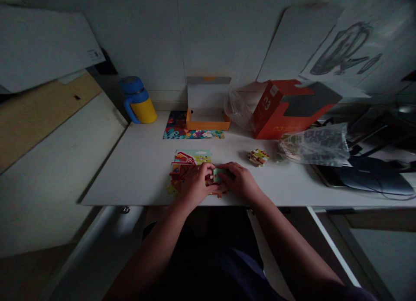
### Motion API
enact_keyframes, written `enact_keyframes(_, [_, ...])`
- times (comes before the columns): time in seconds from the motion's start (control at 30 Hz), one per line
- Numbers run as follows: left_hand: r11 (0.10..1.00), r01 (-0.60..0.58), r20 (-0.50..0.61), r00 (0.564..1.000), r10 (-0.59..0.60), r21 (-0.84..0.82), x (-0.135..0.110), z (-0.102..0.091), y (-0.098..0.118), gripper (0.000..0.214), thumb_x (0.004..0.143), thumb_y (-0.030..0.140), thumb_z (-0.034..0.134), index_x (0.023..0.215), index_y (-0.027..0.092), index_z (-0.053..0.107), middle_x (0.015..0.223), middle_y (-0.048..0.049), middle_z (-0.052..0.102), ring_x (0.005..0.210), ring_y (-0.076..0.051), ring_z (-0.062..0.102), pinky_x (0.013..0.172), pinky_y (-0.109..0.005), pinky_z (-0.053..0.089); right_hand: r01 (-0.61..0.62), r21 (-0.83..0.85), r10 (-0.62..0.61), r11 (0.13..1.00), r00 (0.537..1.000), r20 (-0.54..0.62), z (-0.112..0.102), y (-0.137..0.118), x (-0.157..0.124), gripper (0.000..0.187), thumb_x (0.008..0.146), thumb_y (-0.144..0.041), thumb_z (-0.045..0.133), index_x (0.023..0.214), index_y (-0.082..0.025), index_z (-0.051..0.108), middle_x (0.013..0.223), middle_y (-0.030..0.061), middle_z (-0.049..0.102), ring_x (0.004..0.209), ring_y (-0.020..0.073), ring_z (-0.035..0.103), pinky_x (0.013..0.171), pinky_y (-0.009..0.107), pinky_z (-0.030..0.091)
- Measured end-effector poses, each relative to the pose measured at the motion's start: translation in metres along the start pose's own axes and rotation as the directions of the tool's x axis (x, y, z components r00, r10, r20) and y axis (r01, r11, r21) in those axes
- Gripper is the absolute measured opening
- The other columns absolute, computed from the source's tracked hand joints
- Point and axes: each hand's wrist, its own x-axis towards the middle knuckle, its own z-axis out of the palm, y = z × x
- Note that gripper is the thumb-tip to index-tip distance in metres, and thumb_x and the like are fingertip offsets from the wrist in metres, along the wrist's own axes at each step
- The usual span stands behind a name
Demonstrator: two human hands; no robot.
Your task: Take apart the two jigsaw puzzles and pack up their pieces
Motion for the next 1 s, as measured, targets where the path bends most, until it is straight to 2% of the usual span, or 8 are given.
enact_keyframes(0.1, [1.0, -0.017, -0.016, 1.0, 0.017, 0.015, 0.0, -0.001, 0.002, 0.068, 0.07, 0.026, 0.093, 0.126, 0.027, 0.054, 0.113, -0.0042, 0.074, 0.109, -0.026, 0.067, 0.096, -0.041, 0.051, -0.056, 0.055, 0.056, 0.997, 0.998, 0.0, -0.001, 0.003, -0.003, 0.027, 0.095, -0.032, 0.067, 0.12, -0.026, 0.072, 0.107, 0.0064, 0.074, 0.096, 0.0226, 0.068, 0.088, 0.036, 0.052])
enact_keyframes(0.17, [0.997, -0.051, -0.028, 0.998, 0.053, 0.052, 0.0, -0.003, 0.004, 0.067, 0.071, 0.033, 0.093, 0.127, 0.026, 0.056, 0.117, -0.0054, 0.073, 0.112, -0.027, 0.066, 0.099, -0.042, 0.05, -0.118, 0.182, 0.128, 0.976, 0.991, -0.046, -0.003, 0.007, -0.004, 0.027, 0.095, -0.04, 0.067, 0.117, -0.025, 0.072, 0.11, 0.0066, 0.075, 0.096, 0.0228, 0.069, 0.087, 0.035, 0.053])
enact_keyframes(0.3, [0.973, -0.177, 0.045, 0.984, 0.172, 0.148, -0.001, -0.005, 0.008, 0.07, 0.06, 0.059, 0.094, 0.114, 0.024, 0.065, 0.132, -0.01, 0.066, 0.124, -0.033, 0.059, 0.108, -0.048, 0.044, -0.204, 0.441, 0.303, 0.874, 0.939, -0.165, -0.009, 0.017, -0.003, 0.038, 0.092, -0.054, 0.068, 0.114, -0.023, 0.069, 0.112, 0.0084, 0.075, 0.098, 0.0242, 0.069, 0.089, 0.036, 0.055])
enact_keyframes(0.37, [0.964, -0.209, 0.082, 0.977, 0.198, 0.163, -0.002, -0.005, 0.008, 0.069, 0.055, 0.063, 0.093, 0.106, 0.023, 0.068, 0.138, -0.0108, 0.062, 0.129, -0.034, 0.055, 0.111, -0.049, 0.042, -0.213, 0.529, 0.352, 0.821, 0.92, -0.175, -0.01, 0.022, -0.003, 0.04, 0.091, -0.056, 0.07, 0.115, -0.023, 0.068, 0.11, 0.0079, 0.075, 0.096, 0.0237, 0.07, 0.088, 0.036, 0.055])
enact_keyframes(0.43, [0.964, -0.207, 0.091, 0.977, 0.195, 0.168, -0.002, -0.005, 0.008, 0.068, 0.054, 0.063, 0.094, 0.103, 0.023, 0.068, 0.14, -0.0106, 0.06, 0.131, -0.034, 0.053, 0.113, -0.049, 0.04, -0.206, 0.573, 0.359, 0.793, 0.918, -0.167, -0.009, 0.025, -0.002, 0.041, 0.09, -0.055, 0.071, 0.115, -0.024, 0.068, 0.11, 0.0074, 0.075, 0.097, 0.0231, 0.07, 0.089, 0.036, 0.055])
enact_keyframes(0.7, [0.975, -0.196, 0.113, 0.976, 0.184, 0.106, -0.001, -0.006, 0.007, 0.068, 0.052, 0.05, 0.099, 0.104, 0.024, 0.065, 0.132, -0.0089, 0.062, 0.129, -0.033, 0.055, 0.112, -0.048, 0.038, -0.189, 0.568, 0.31, 0.801, 0.943, -0.124, -0.008, 0.024, -0.003, 0.036, 0.09, -0.052, 0.073, 0.113, -0.024, 0.069, 0.111, 0.0071, 0.074, 0.098, 0.0225, 0.069, 0.089, 0.035, 0.056])
enact_keyframes(0.87, [0.987, -0.161, 0.134, 0.978, 0.161, -0.006, -0.001, -0.01, 0.011, 0.051, 0.062, 0.041, 0.097, 0.094, 0.024, 0.061, 0.106, -0.0041, 0.069, 0.103, -0.026, 0.064, 0.096, -0.04, 0.046, -0.193, 0.565, 0.322, 0.802, 0.937, -0.137, -0.008, 0.026, -0.003, 0.039, 0.091, -0.054, 0.071, 0.115, -0.024, 0.066, 0.113, 0.0077, 0.074, 0.099, 0.0232, 0.069, 0.088, 0.036, 0.057])
enact_keyframes(1.0, [0.992, -0.119, 0.15, 0.981, 0.123, -0.037, -0.002, -0.012, 0.014, 0.053, 0.064, 0.037, 0.097, 0.101, 0.025, 0.061, 0.098, -0.0009, 0.071, 0.088, -0.022, 0.066, 0.091, -0.037, 0.047, -0.181, 0.616, 0.337, 0.766, 0.93, -0.146, -0.009, 0.026, -0.003, 0.036, 0.091, -0.052, 0.072, 0.114, -0.025, 0.066, 0.112, 0.0066, 0.074, 0.098, 0.0224, 0.07, 0.088, 0.036, 0.057])
